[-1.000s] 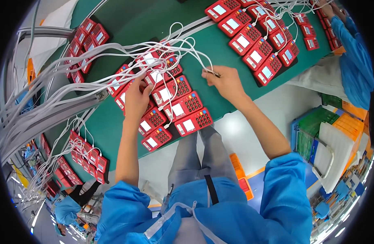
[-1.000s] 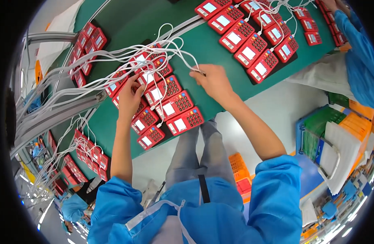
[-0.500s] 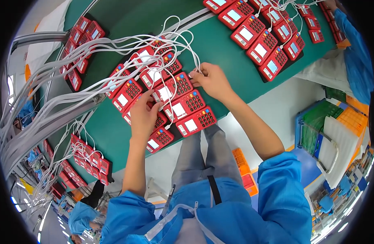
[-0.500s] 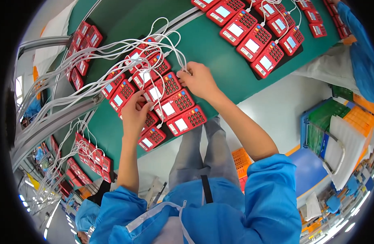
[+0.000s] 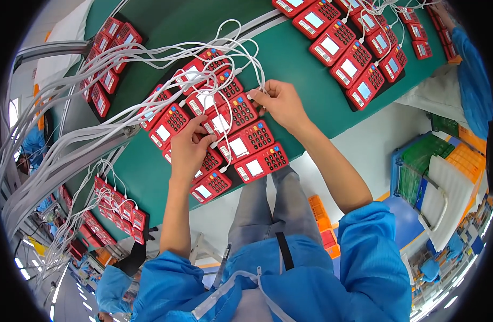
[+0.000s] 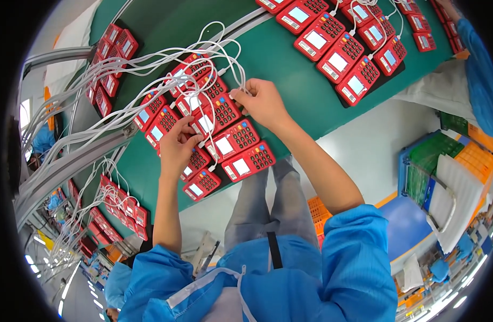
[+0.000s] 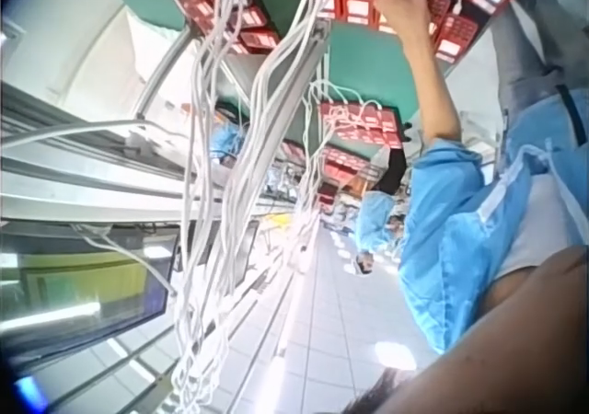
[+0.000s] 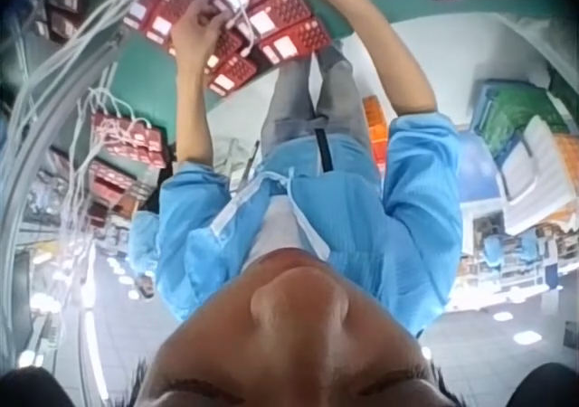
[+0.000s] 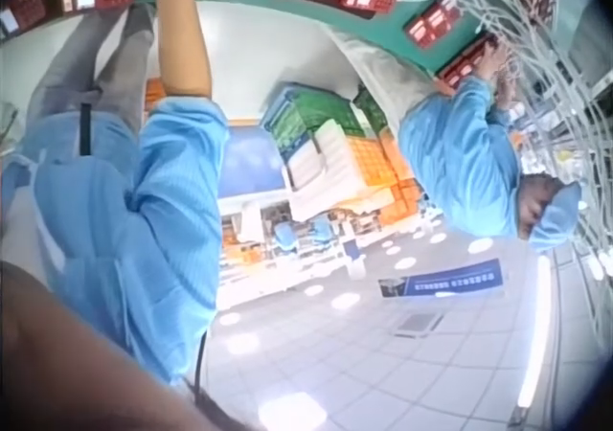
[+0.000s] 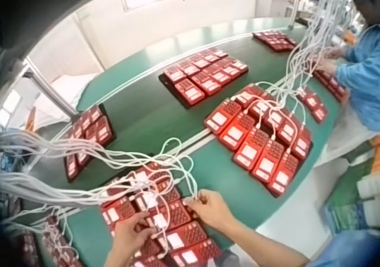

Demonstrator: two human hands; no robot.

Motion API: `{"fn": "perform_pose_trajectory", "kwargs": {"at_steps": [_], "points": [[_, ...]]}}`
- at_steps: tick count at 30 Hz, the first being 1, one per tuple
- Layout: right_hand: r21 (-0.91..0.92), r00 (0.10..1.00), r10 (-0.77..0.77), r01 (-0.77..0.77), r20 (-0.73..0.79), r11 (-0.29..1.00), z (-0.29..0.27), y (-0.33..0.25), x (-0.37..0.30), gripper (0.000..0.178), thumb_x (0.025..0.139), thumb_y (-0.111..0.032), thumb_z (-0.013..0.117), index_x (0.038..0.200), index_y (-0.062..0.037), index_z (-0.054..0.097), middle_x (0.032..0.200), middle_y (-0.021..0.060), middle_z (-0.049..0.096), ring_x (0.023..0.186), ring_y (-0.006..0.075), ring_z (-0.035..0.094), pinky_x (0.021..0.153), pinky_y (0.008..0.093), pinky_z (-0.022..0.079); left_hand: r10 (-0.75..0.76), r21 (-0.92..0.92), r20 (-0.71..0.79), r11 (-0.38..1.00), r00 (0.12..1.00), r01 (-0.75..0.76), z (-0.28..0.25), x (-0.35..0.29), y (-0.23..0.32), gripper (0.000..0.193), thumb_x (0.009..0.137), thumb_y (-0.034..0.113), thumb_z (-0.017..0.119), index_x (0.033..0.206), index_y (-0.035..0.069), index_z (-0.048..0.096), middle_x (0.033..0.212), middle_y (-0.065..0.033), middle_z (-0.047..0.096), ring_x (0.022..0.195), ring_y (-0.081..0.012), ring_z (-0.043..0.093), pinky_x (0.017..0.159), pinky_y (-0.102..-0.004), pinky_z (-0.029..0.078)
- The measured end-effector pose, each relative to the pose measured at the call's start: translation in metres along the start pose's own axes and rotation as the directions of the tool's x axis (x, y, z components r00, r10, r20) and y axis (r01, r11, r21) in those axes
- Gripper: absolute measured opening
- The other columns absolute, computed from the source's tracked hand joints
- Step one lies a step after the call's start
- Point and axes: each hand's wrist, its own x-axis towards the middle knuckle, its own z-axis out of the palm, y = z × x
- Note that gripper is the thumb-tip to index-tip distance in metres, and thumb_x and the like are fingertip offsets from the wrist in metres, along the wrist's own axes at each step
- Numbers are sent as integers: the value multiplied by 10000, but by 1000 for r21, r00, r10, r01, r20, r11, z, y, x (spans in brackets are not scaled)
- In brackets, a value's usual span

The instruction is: The person assembles red keypad devices and connects white cables to them by hand on an electronics production line.

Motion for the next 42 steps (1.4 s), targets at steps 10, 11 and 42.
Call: {"fn": "perform_pose_trajectory", "kwargs": {"at_steps": [10,11,42], "points": [[-59,996,68,-64,65,996,-3,-17,13,232,844,-221,682,823,6,644,731,59,654,655,129,615,550,283,487,25,-68,-54,997,998,-29,8,3,-18,469,697,14,781,1147,28,649,726,-22,611,538,-62,421,517,-233,380],[-107,993,89,-80,77,991,-4,-19,15,233,843,-219,677,817,10,645,730,65,656,683,134,631,571,295,503,16,-50,-45,999,999,-19,5,3,-11,459,706,40,786,1145,25,651,724,-29,620,538,-69,455,520,-234,399],[-125,988,130,-141,-87,982,-18,14,-42,315,861,-237,714,752,41,615,721,79,660,661,128,652,606,251,542,327,474,-186,856,927,-207,47,-57,4,515,680,348,814,1065,45,656,896,-69,627,676,-219,640,561,-324,517]]}}
